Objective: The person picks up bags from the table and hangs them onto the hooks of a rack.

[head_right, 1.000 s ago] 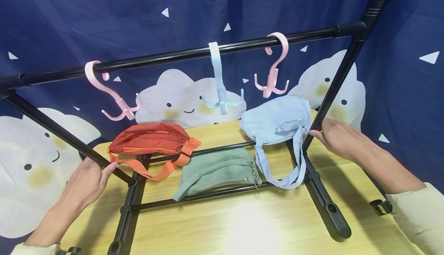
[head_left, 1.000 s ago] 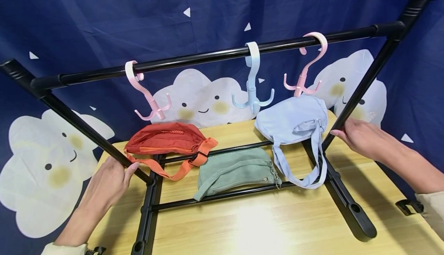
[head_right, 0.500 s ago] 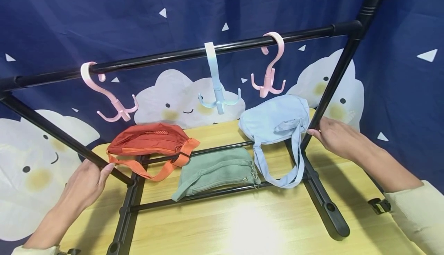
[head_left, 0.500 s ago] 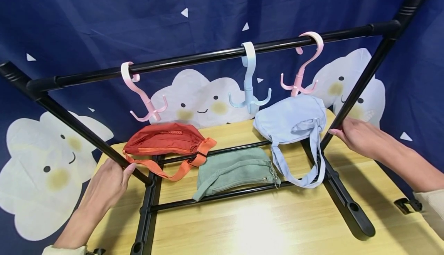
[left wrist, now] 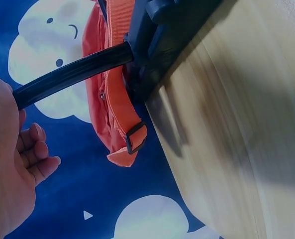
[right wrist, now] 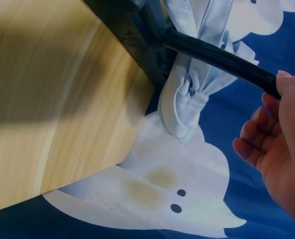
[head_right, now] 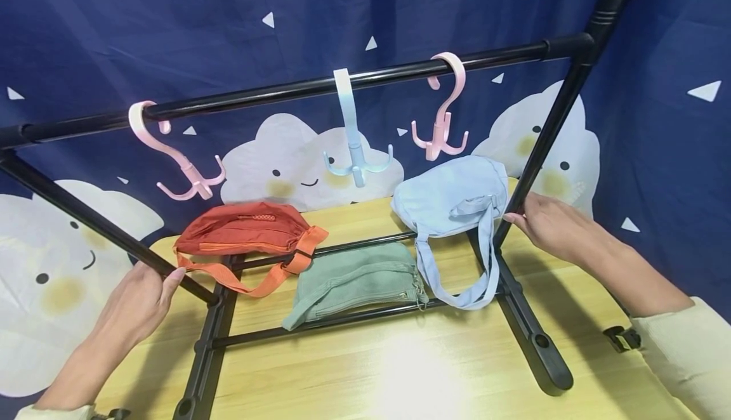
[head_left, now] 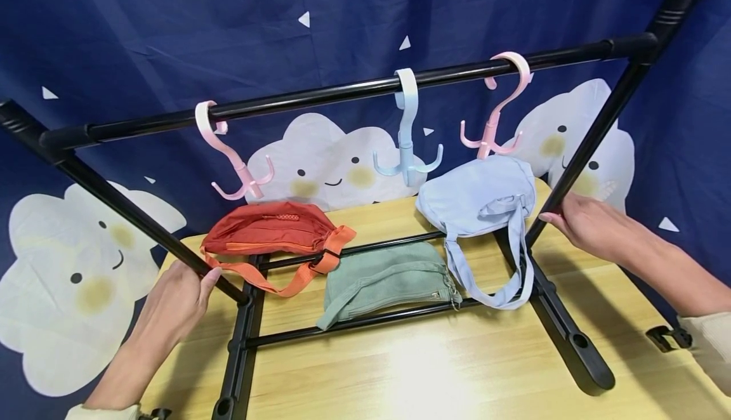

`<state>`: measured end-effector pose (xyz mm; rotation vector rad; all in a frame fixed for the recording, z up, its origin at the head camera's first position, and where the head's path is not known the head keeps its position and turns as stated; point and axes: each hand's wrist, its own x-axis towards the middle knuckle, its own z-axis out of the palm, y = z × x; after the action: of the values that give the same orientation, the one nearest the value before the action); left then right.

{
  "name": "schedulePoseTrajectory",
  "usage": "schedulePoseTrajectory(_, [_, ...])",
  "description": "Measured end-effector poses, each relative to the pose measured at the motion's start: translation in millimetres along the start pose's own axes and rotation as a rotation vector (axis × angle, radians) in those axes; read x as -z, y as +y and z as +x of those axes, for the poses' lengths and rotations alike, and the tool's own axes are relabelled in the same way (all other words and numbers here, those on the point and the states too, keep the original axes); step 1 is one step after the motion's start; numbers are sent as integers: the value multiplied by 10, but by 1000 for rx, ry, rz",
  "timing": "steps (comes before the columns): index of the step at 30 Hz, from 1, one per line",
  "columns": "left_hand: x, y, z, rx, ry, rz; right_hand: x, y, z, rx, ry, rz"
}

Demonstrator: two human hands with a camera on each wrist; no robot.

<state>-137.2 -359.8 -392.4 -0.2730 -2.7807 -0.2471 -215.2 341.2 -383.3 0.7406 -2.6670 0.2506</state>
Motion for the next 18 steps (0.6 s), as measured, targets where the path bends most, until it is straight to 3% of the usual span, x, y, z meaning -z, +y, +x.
schedulePoseTrajectory(11, [0, 7, 16, -25, 33, 12, -1, 27, -2, 27, -8, -23])
schedulePoseTrajectory(18, [26, 11, -6, 15, -19, 14, 15, 31, 6, 59, -6, -41])
